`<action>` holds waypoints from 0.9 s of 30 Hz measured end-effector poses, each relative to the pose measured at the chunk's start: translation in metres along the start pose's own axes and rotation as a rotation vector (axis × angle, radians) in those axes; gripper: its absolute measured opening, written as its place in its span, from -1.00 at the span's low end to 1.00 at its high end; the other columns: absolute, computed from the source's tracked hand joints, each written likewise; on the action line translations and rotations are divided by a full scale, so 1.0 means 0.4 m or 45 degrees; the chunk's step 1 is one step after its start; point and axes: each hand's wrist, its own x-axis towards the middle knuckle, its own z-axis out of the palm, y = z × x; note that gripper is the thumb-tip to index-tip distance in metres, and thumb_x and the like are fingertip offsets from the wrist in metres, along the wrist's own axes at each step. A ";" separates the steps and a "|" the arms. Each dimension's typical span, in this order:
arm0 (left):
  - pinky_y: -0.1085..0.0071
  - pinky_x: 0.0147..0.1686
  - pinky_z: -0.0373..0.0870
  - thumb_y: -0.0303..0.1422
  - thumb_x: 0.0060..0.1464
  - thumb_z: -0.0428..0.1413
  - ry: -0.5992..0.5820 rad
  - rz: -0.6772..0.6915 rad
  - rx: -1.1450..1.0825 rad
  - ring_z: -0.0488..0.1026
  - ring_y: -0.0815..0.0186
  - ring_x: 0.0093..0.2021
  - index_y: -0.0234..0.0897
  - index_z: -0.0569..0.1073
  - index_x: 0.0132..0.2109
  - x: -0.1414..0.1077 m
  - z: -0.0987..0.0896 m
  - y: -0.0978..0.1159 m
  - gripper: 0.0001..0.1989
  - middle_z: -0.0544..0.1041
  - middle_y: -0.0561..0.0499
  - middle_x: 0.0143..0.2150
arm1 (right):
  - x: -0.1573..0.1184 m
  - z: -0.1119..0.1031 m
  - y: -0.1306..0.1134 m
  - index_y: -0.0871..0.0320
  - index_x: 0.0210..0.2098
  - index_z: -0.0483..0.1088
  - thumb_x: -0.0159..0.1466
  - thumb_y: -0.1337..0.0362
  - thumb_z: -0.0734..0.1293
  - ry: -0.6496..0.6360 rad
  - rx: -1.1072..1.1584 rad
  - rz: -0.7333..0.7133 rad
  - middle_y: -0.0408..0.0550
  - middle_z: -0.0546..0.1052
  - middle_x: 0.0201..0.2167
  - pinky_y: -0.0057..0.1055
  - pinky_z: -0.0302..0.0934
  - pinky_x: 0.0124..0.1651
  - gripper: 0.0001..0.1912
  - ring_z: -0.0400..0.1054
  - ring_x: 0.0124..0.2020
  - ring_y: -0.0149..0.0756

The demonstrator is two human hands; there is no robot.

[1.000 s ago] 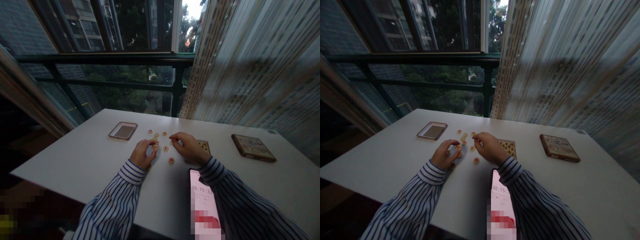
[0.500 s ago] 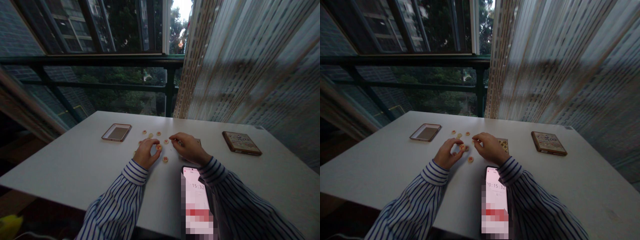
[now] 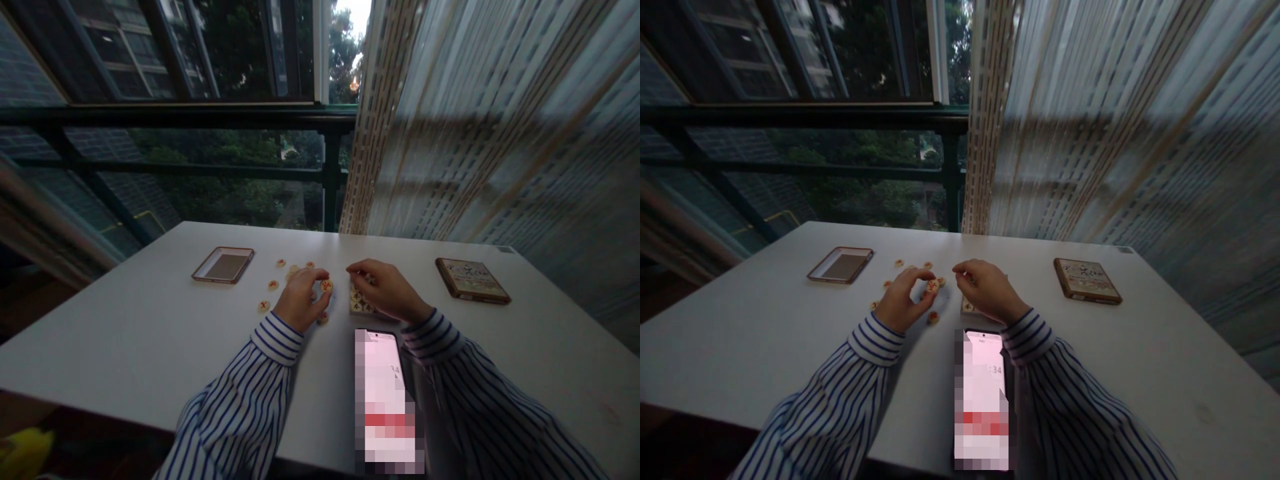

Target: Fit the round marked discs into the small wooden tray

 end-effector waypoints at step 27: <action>0.28 -0.19 0.36 -0.41 -0.05 0.13 0.101 0.022 -0.058 0.40 0.26 -0.24 -0.31 0.34 -0.21 0.038 0.111 0.022 -0.79 0.47 -0.05 -0.29 | -0.003 -0.058 0.052 0.18 -0.32 0.44 0.18 0.33 0.20 -0.065 -0.014 0.120 -0.08 0.54 -0.35 -0.44 0.20 -0.23 -0.82 0.38 -0.32 -0.37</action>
